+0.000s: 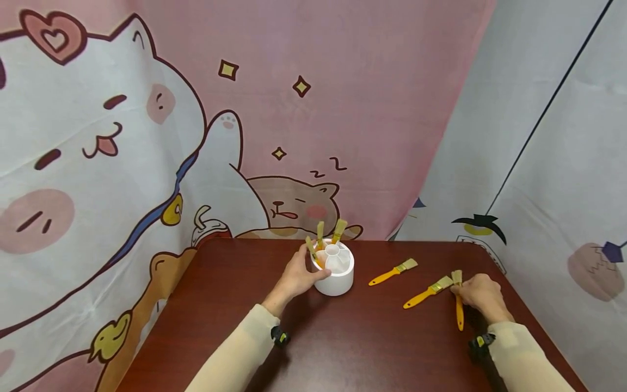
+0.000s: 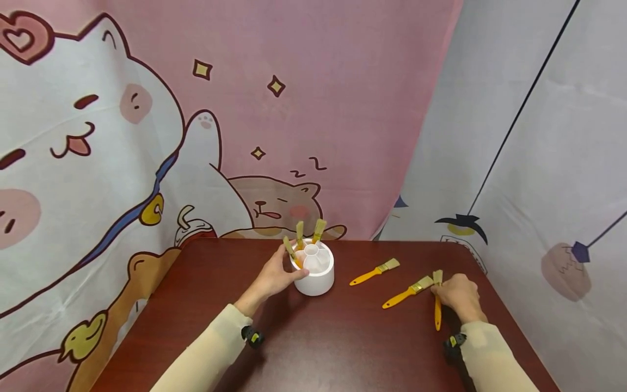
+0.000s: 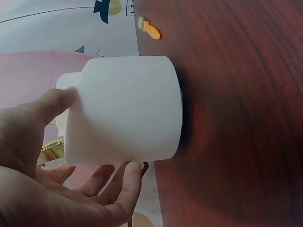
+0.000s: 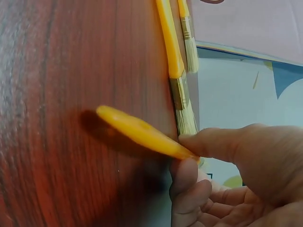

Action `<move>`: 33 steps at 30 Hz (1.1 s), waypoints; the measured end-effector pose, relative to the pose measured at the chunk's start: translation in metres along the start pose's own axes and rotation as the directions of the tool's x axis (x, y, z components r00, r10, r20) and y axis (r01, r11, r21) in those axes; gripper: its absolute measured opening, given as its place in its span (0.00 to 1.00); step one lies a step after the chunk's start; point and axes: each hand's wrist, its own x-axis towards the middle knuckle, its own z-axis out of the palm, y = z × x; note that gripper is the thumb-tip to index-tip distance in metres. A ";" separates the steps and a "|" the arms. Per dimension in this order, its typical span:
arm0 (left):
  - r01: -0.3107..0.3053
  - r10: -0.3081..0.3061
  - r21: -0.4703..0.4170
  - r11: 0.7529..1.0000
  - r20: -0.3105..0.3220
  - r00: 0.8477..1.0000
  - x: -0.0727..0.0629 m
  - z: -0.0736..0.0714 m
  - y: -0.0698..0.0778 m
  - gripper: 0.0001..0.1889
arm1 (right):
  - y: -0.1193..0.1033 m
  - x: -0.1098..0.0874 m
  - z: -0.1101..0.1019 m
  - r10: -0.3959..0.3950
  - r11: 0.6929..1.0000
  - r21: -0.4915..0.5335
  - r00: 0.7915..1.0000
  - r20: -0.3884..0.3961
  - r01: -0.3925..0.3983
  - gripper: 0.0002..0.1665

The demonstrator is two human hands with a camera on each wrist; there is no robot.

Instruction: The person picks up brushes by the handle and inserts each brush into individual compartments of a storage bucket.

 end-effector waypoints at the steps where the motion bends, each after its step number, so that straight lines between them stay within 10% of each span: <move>1: -0.001 0.001 0.002 1.000 -0.001 1.000 0.000 0.000 0.000 0.54 | 0.000 0.000 0.000 -0.003 1.000 0.008 1.000 0.002 0.003 0.25; 33: -0.029 0.029 0.048 0.998 -0.017 0.999 -0.002 -0.001 -0.002 0.52 | -0.058 -0.032 0.004 -0.198 0.978 0.034 0.971 -0.136 0.204 0.24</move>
